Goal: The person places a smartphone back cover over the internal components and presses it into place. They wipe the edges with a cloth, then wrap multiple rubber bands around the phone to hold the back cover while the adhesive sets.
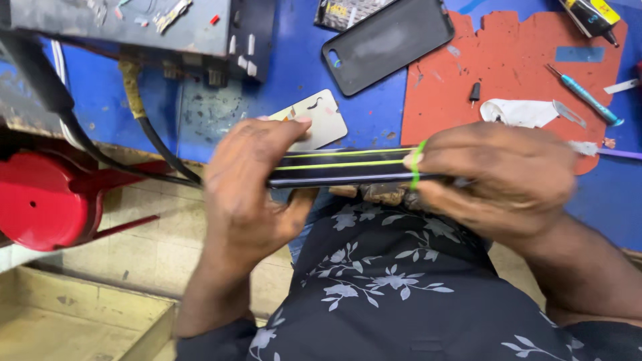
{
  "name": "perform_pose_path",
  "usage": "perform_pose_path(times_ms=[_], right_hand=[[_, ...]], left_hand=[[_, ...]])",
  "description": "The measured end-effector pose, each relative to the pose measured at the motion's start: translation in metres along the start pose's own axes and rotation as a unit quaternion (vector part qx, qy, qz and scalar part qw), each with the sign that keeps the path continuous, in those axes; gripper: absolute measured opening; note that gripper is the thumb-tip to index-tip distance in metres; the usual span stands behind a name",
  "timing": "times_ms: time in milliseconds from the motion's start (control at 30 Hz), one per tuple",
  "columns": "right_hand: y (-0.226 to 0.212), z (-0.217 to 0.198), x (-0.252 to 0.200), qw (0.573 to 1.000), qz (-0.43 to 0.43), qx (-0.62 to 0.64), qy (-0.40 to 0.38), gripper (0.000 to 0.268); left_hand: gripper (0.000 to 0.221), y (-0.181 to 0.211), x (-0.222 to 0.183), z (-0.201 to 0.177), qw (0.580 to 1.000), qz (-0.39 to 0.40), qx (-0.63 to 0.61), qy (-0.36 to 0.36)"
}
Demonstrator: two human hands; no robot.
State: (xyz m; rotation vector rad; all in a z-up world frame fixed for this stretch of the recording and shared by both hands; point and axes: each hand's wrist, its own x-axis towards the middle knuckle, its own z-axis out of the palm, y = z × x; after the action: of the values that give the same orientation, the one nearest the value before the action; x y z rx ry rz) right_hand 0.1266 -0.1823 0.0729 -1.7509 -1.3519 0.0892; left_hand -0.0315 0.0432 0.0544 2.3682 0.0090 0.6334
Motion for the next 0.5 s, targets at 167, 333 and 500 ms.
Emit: perform_pose_path(times_ms=[167,333,500], right_hand=[[-0.02,-0.011,0.018,0.997,-0.053,-0.033,-0.047,0.022],[-0.03,0.005,0.02,0.985,-0.131,-0.099,-0.053,0.02],[0.0,0.003,0.004,0.978,0.134,-0.091,-0.128,0.034]], left_hand=[[0.068,0.042,0.025,-0.038,0.983,0.079,0.134,-0.102],[0.043,0.044,0.035,0.002,0.977,0.028,-0.02,-0.21],[0.028,0.021,0.031,0.026,0.946,-0.079,-0.141,-0.28]])
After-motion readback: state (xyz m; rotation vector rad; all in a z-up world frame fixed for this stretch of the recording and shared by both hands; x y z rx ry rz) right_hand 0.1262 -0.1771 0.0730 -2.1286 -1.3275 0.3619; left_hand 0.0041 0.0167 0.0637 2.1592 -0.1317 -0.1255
